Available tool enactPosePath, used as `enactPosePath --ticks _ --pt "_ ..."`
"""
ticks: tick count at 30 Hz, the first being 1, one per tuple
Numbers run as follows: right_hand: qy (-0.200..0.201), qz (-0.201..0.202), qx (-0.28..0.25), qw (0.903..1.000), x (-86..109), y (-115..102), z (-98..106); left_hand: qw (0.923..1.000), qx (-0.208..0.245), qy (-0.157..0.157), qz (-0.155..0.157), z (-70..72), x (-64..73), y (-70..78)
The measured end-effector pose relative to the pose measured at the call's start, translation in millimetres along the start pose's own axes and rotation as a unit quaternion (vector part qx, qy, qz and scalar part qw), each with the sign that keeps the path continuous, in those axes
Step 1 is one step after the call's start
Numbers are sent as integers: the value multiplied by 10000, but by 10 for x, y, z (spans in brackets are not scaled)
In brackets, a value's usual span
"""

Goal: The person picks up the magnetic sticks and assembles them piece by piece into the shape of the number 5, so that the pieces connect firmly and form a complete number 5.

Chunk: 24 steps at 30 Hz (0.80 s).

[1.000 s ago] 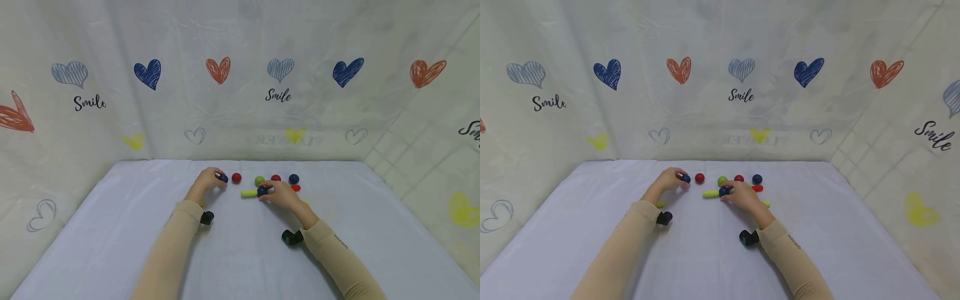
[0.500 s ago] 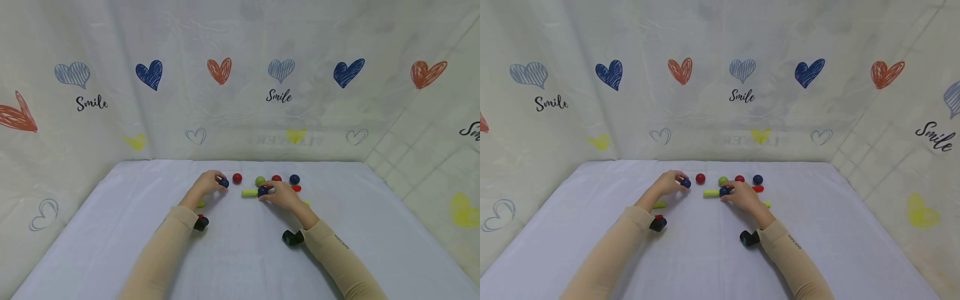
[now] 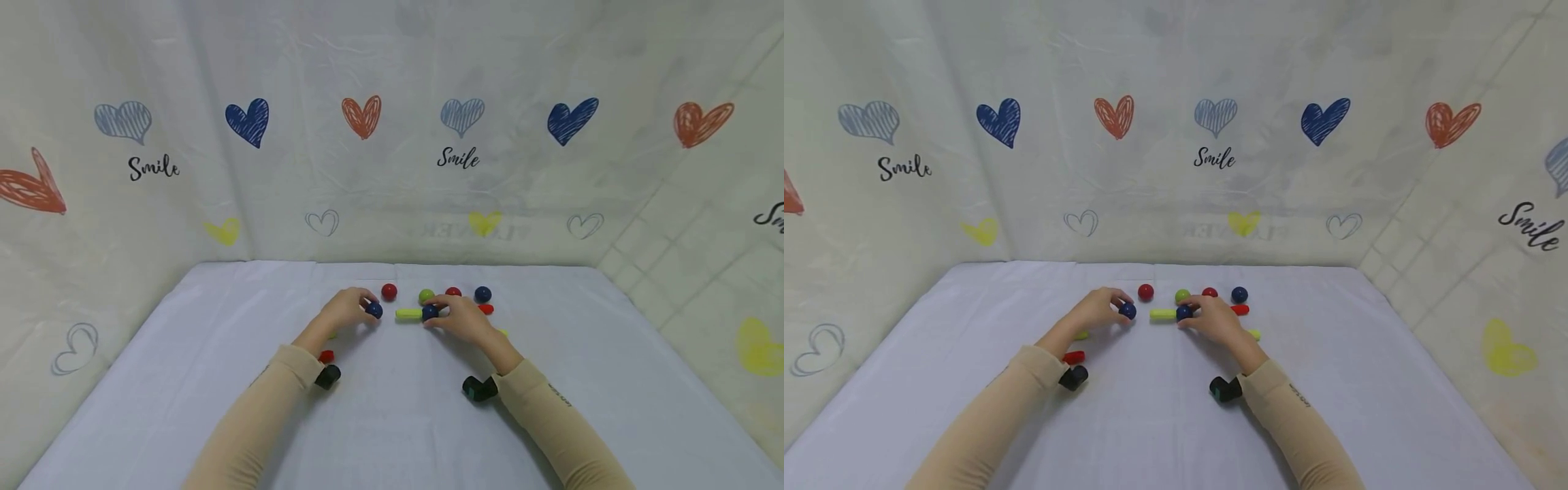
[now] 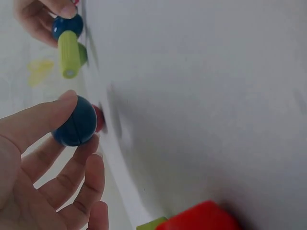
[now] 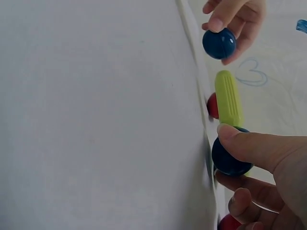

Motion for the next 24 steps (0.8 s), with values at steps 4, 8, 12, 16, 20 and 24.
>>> enactPosePath --ticks 4,8,12,16,20,24 --pt "-10 -43 58 10000 -14 7 -7 10000 -49 -42 -63 -33 -1 41" --pt "-20 -87 74 9999 -17 -5 -4 9998 -133 -86 -88 -60 7 71" --pt "-43 -116 79 9999 -19 -14 -9 9996 -234 -91 -141 -82 7 92" --pt "-49 -87 93 9999 -23 -20 -24 9994 -301 -97 -170 -101 -2 101" --pt "-54 -55 102 9999 -25 -31 -36 9992 -347 -116 -171 -123 -18 92" --pt "-43 -70 75 9999 -32 -41 -42 9992 -347 -123 -172 -136 -35 88"
Point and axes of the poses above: each hand's wrist, its own x-axis away from the middle knuckle, its own z-axis out of the back of the hand, y = z × x, the point moved 6 cm from there along -x, towards the middle knuckle, and after that the axes turned 4 degrees about -y, right-handed, at the moved point
